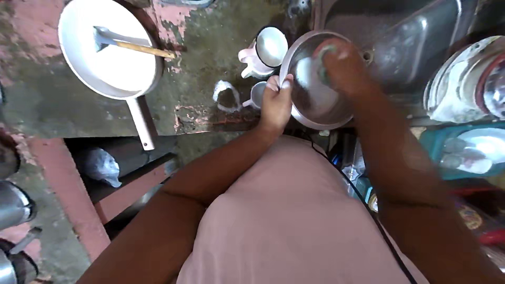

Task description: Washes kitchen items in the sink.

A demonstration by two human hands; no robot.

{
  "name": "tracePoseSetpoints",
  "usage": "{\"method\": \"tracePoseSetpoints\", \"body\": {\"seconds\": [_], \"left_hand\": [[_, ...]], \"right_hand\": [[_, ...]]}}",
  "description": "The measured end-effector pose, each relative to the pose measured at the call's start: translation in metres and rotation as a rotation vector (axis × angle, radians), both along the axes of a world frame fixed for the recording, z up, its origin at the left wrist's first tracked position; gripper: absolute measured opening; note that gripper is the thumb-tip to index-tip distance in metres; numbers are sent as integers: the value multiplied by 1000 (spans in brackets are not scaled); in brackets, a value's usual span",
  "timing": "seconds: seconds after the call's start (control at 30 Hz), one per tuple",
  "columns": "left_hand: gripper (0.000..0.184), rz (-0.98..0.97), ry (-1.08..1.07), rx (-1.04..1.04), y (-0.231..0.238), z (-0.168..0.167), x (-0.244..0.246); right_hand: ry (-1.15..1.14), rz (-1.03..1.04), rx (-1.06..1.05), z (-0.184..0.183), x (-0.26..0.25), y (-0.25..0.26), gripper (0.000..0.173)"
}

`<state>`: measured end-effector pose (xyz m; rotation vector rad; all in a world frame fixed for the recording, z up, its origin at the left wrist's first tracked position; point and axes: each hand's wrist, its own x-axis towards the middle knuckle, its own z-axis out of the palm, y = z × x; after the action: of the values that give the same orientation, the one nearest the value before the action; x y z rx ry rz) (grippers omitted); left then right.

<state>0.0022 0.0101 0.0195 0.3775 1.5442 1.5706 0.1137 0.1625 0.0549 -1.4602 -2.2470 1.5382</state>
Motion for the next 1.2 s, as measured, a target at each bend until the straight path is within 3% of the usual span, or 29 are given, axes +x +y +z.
{"method": "tracePoseSetpoints", "body": {"seconds": [0.13, 0.17, 0.27, 0.33, 0.43, 0.5, 0.6, 0.73, 0.87, 1.0, 1.1, 1.2], "left_hand": [[22, -44, -26, -2, 2, 2, -7], [21, -55, -41, 16, 2, 2, -8], [19, -73, -56, 39, 6, 4, -7], [19, -86, -28, 26, 10, 6, -5], [19, -103, -8, -5, 14, 9, 1], [20, -106, 9, -29, 18, 11, 6], [20, -109, 23, 5, 22, 5, 14], [21, -109, 46, -23, 32, 1, 34], [26, -70, 49, -105, 46, -1, 56], [29, 3, 17, -177, 61, 5, 70], [23, 141, 48, -146, 66, 18, 72], [26, 222, 96, -96, 62, 36, 66]], "right_hand": [[-378, 180, 196, -10, -14, -20, 66], [-400, 214, 211, -6, -15, -24, 66], [-403, 260, 265, 14, -16, -30, 42], [-437, 260, 292, 23, -15, -30, 39], [-465, 380, 295, 10, 0, -28, 26], [-476, 391, 260, 10, 7, -28, 33], [-339, 324, 138, 18, 25, -27, 46], [220, 102, -116, 20, 77, -15, 43], [436, 16, 2, 24, 133, 16, 36], [687, -264, -2, 28, 196, 54, 39], [591, -421, 56, 18, 236, 83, 35], [207, -350, -2, -16, 254, 98, 34]]}}
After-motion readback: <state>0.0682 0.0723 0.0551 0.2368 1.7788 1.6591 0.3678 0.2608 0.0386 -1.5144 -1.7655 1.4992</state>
